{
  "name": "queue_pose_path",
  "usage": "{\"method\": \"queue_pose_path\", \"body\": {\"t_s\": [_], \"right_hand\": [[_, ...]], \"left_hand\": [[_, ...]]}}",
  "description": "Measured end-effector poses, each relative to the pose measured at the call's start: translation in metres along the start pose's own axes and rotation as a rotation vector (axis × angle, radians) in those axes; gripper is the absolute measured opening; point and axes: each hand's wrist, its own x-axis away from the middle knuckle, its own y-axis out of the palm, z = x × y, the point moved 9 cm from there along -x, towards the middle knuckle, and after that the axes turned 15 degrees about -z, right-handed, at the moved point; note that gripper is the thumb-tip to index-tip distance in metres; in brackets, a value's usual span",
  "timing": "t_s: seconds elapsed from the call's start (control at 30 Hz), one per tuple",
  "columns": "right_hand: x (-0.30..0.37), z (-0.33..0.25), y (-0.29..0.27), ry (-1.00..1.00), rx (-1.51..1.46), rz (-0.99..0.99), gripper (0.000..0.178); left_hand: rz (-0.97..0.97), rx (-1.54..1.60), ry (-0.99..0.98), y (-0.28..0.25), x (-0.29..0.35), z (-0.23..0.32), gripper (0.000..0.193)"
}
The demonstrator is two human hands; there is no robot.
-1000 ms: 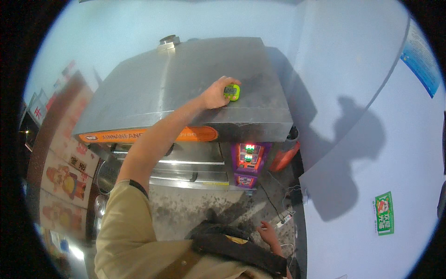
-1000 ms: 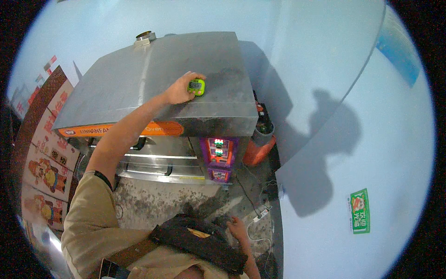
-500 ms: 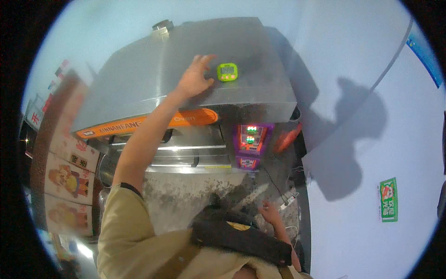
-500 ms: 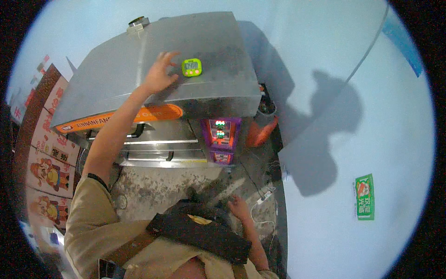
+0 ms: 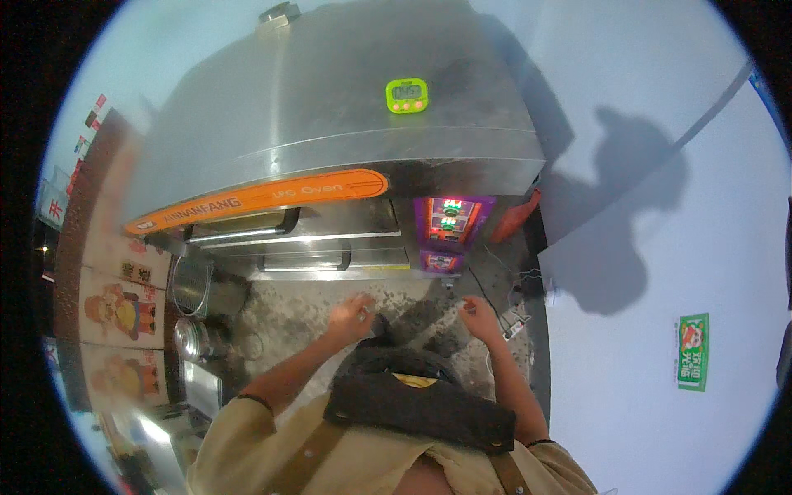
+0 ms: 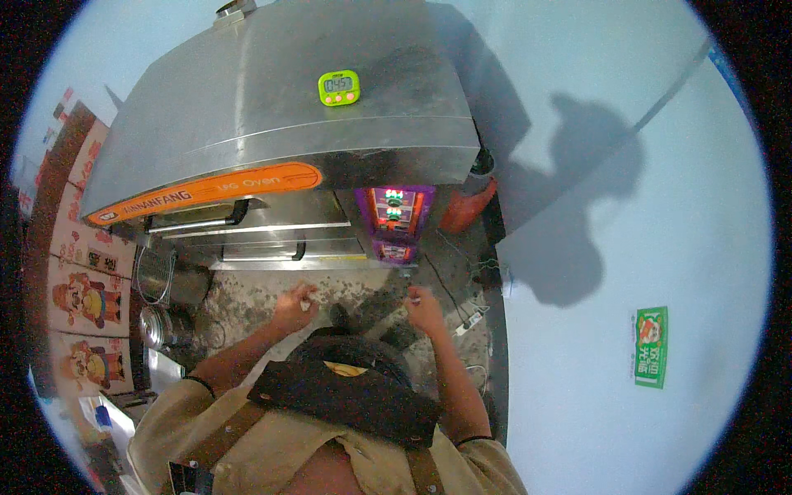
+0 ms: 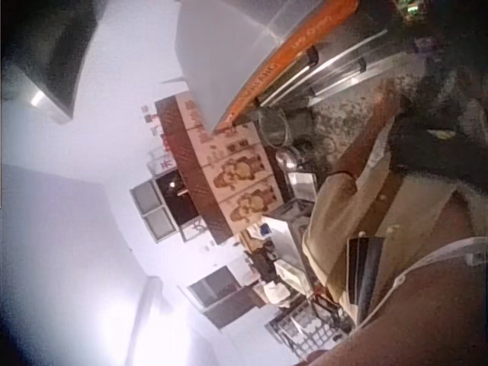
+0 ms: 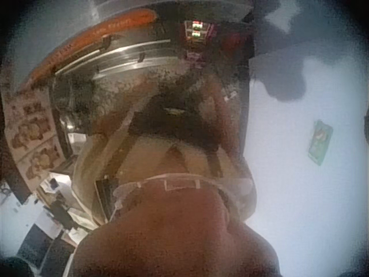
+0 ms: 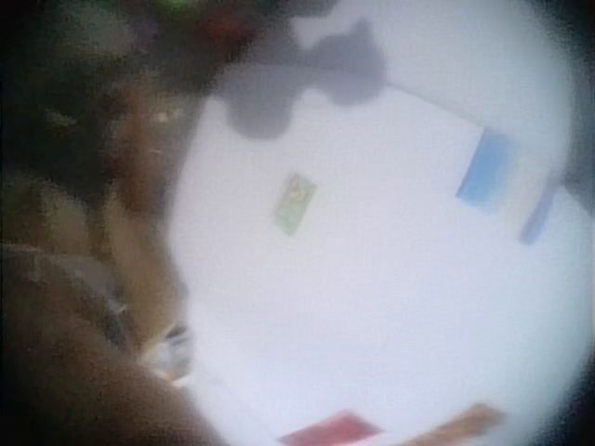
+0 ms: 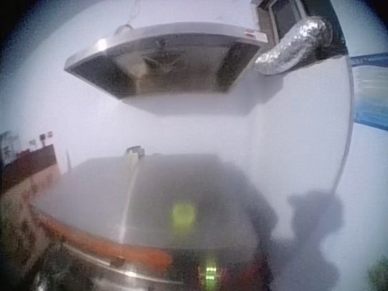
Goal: The person brushes egg wash onto round dough pieces on baking trays, loads the trays into a commercial oven, sets the timer, and later weighs and bags dough portions on a digital scale.
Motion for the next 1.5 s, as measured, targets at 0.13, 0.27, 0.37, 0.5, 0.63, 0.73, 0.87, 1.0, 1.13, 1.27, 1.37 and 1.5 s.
{"method": "queue_pose_path", "body": {"t_s": [0.13, 0.27, 0.37, 0.5, 0.63, 0.73, 0.87, 1.0, 1.13, 1.27, 1.37, 1.5], "right_hand": [[-0.033, -0.048, -0.036, -0.132, -0.018, 0.163, 0.034], [-0.070, -0.060, -0.058, -0.073, -0.085, 0.269, 0.031], [-0.098, -0.059, -0.064, -0.051, -0.101, 0.388, 0.031], [-0.127, -0.062, -0.060, -0.060, -0.085, 0.513, 0.031], [-0.134, -0.081, -0.060, -0.030, 0.136, 0.669, 0.028], [-0.134, -0.090, -0.063, 0.024, 0.244, 0.713, 0.025], [-0.134, -0.092, -0.064, 0.030, 0.282, 0.738, 0.025], [-0.138, -0.084, -0.061, 0.112, 0.298, 0.737, 0.025], [-0.138, -0.078, -0.061, 0.162, 0.267, 0.752, 0.025], [-0.139, -0.076, -0.058, 0.183, 0.271, 0.728, 0.025], [-0.138, -0.077, -0.058, 0.181, 0.258, 0.766, 0.025], [-0.141, -0.070, -0.055, 0.243, 0.220, 0.735, 0.027]], "left_hand": [[-0.457, -0.135, -0.381, 0.115, 0.099, -0.166, 0.043], [-0.738, -0.007, -0.861, 0.159, 0.249, -0.258, 0.032], [-0.874, -0.233, -0.864, 0.173, 0.305, -0.248, 0.037], [-0.753, -0.121, -0.829, 0.189, 0.314, -0.215, 0.037], [-0.695, -0.093, -0.798, 0.197, 0.298, -0.205, 0.038], [-0.676, -0.119, -0.777, 0.198, 0.289, -0.207, 0.039], [-0.675, -0.162, -0.760, 0.194, 0.280, -0.212, 0.040], [-0.713, -0.246, -0.730, 0.187, 0.274, -0.216, 0.041], [-0.735, -0.221, -0.759, 0.180, 0.273, -0.221, 0.043], [-0.590, -0.045, -0.786, 0.170, 0.265, -0.222, 0.043], [-0.705, -0.212, -0.733, 0.174, 0.254, -0.222, 0.041], [-0.756, -0.333, -0.648, 0.175, 0.244, -0.222, 0.039]]}}
